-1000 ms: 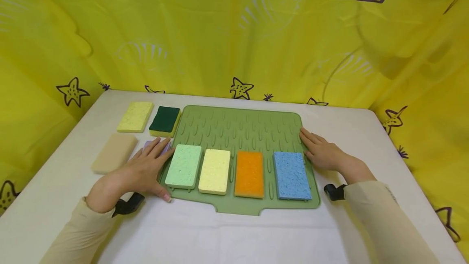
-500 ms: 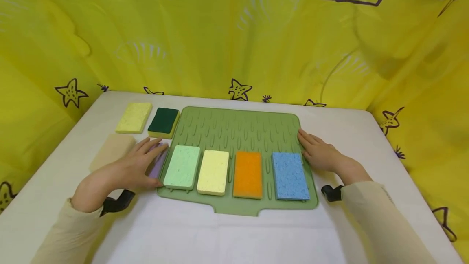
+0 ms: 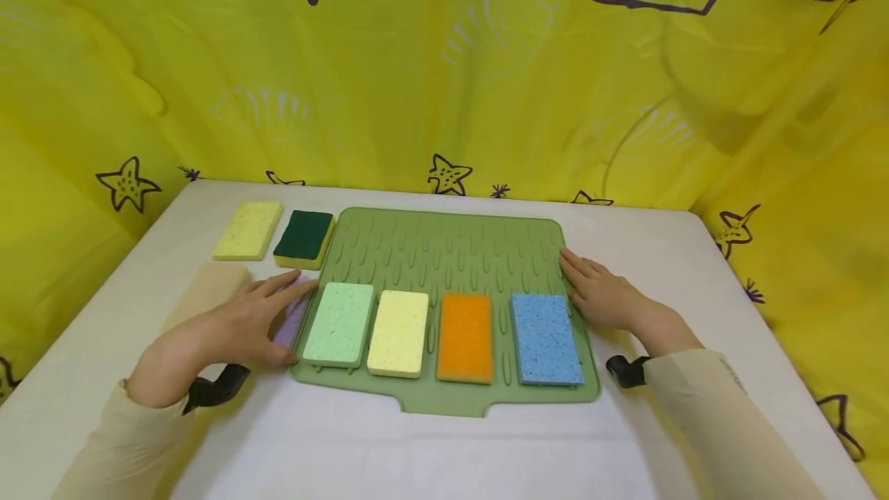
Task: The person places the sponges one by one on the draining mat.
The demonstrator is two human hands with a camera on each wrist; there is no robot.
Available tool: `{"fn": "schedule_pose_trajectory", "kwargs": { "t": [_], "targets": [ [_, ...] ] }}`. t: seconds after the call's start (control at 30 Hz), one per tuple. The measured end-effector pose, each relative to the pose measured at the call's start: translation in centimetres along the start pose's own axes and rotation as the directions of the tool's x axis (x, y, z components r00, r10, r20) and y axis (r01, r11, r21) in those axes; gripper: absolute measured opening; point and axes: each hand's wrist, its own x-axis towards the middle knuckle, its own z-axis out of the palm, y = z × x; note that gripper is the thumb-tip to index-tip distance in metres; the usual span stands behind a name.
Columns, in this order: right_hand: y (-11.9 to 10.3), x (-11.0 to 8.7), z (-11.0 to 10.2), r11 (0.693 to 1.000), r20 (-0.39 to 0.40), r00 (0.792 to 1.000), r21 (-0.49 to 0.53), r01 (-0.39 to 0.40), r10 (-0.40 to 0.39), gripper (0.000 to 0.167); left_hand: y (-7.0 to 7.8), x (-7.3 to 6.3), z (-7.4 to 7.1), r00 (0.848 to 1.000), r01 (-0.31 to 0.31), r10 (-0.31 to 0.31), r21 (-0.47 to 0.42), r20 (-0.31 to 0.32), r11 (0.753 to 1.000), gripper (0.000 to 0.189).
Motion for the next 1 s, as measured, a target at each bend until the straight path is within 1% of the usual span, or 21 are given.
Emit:
{"fn": "schedule_pose_trajectory", "kwargs": {
  "t": [0.1,0.23,0.37,0.47,0.67,0.87,1.0],
  "targets": [
    [-0.1,0.1,0.1,1.0,0.001,1.0,-0.001,-0.002,0.002,0.059,0.0,0.1,-0.4,1.0,-0.004,0.003,0.012,0.026,1.0,0.096],
    [-0.1,0.2,0.1,1.0,-0.002,1.0,-0.009,0.002,-0.002,0.059,-0.1,0.1,-0.9,0.999,-0.025,0.024,0.028,0.021,0.999,0.094],
    [-0.2,0.2,0.1,1.0,-0.005,1.0,-0.012,0.008,-0.008,0.059,-0.3,0.1,-1.2,0.998,-0.053,0.054,0.027,-0.016,0.998,0.093],
    [-0.2,0.1,0.1,1.0,-0.009,1.0,-0.013,0.005,-0.005,0.059,-0.3,0.0,-1.4,0.997,-0.062,0.062,0.016,-0.043,0.998,0.093],
    [-0.2,-0.2,0.4,1.0,-0.019,1.0,-0.013,-0.003,0.003,0.059,-0.3,-0.1,-2.0,0.995,-0.071,0.071,0.001,-0.064,0.997,0.09],
    [-0.1,-0.2,0.5,0.999,-0.036,0.999,-0.04,0.018,-0.019,0.057,0.0,0.2,-2.7,0.987,-0.106,0.107,0.011,-0.12,0.994,0.089],
    [-0.1,0.0,0.4,0.999,-0.041,0.999,-0.048,0.019,-0.021,0.057,0.5,0.6,-3.2,0.982,-0.127,0.128,0.012,-0.143,0.992,0.089]
  ]
}}
